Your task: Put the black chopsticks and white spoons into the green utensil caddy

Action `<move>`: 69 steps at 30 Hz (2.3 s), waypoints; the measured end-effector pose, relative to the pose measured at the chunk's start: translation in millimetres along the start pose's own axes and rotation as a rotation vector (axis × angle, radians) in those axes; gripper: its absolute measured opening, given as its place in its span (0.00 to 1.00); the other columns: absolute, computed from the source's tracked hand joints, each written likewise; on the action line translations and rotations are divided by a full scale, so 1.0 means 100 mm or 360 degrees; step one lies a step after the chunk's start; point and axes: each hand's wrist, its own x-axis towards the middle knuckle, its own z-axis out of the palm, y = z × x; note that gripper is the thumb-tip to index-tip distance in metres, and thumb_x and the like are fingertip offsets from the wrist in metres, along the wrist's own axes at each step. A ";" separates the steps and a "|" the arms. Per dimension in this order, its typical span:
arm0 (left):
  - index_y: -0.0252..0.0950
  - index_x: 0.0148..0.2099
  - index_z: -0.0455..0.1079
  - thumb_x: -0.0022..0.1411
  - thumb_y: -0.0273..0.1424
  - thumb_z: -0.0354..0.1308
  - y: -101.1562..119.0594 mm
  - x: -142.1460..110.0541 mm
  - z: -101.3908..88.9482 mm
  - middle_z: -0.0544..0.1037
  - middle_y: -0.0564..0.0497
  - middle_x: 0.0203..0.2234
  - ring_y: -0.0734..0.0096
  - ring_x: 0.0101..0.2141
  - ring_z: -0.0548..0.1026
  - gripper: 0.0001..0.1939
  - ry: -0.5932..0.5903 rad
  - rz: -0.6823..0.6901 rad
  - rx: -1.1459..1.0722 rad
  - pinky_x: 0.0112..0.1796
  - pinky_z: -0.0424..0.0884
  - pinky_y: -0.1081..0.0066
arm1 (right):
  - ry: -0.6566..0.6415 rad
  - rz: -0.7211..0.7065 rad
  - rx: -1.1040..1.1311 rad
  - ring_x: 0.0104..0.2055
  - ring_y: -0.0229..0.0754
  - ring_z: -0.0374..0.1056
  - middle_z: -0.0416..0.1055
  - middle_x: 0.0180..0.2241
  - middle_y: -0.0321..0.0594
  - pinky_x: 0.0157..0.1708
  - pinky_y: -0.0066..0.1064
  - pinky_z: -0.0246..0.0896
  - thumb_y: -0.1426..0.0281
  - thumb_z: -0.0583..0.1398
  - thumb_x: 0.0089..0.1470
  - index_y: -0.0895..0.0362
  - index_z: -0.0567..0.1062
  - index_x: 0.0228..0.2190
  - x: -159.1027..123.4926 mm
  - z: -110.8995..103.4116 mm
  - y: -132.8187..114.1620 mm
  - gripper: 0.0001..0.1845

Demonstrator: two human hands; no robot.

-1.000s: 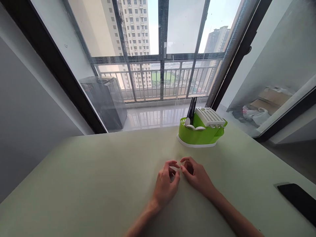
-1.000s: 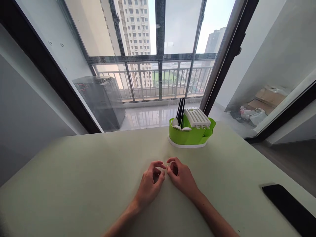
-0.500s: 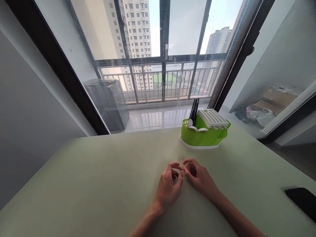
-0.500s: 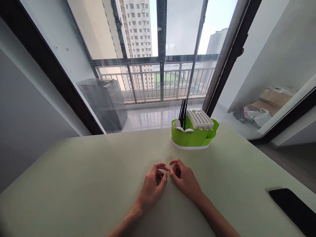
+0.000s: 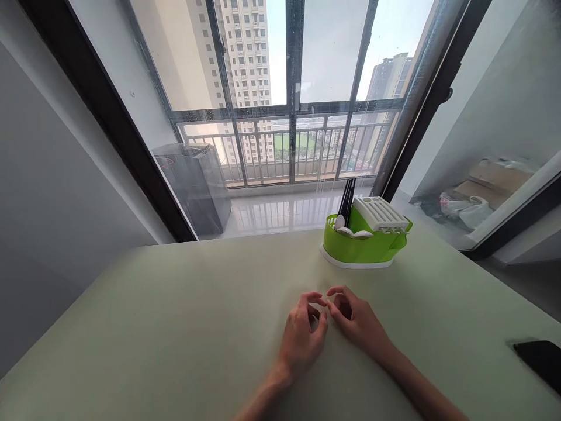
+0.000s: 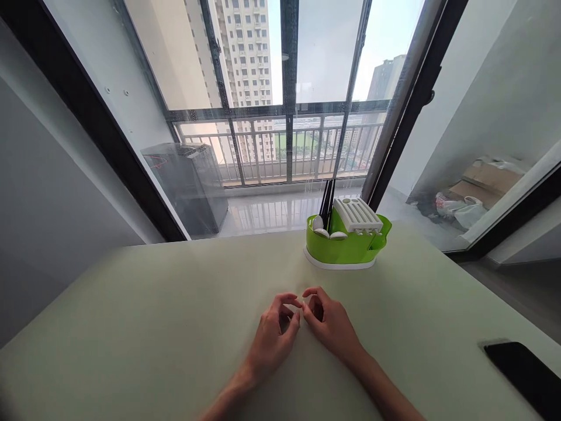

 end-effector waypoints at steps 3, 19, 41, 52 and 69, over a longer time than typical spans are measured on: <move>0.40 0.53 0.67 0.67 0.32 0.55 0.01 0.00 0.00 0.81 0.50 0.45 0.72 0.32 0.76 0.12 -0.0005 0.0007 -0.0022 0.34 0.71 0.70 | -0.0019 0.0002 0.0004 0.25 0.39 0.61 0.65 0.23 0.28 0.27 0.30 0.55 0.59 0.56 0.64 0.53 0.70 0.44 0.00 0.00 0.01 0.12; 0.41 0.53 0.67 0.68 0.32 0.54 -0.01 -0.01 0.00 0.81 0.51 0.46 0.72 0.31 0.75 0.12 -0.0015 0.0018 0.0009 0.33 0.71 0.70 | -0.0003 -0.0009 -0.0020 0.26 0.40 0.63 0.66 0.23 0.28 0.28 0.30 0.56 0.61 0.56 0.63 0.53 0.69 0.43 0.00 0.01 0.00 0.11; 0.41 0.52 0.67 0.67 0.31 0.54 0.01 0.00 0.00 0.81 0.50 0.46 0.71 0.31 0.76 0.12 -0.0008 0.0013 0.0030 0.34 0.71 0.69 | 0.0010 -0.0039 -0.0039 0.25 0.40 0.65 0.68 0.23 0.29 0.27 0.30 0.58 0.59 0.55 0.63 0.53 0.71 0.43 0.01 0.00 -0.01 0.12; 0.41 0.52 0.67 0.67 0.32 0.54 0.04 0.00 -0.02 0.80 0.50 0.45 0.72 0.31 0.76 0.12 -0.0015 0.0015 0.0008 0.34 0.71 0.70 | -0.0001 -0.0042 -0.0061 0.25 0.40 0.65 0.69 0.23 0.30 0.27 0.30 0.58 0.59 0.55 0.64 0.53 0.71 0.44 0.01 0.00 -0.02 0.13; 0.41 0.51 0.68 0.66 0.31 0.54 0.03 0.00 -0.02 0.81 0.50 0.44 0.71 0.30 0.76 0.12 -0.0006 0.0014 0.0014 0.34 0.71 0.71 | -0.0004 -0.0051 -0.0048 0.24 0.41 0.66 0.69 0.23 0.30 0.26 0.30 0.58 0.60 0.55 0.62 0.52 0.71 0.43 0.02 0.02 0.03 0.12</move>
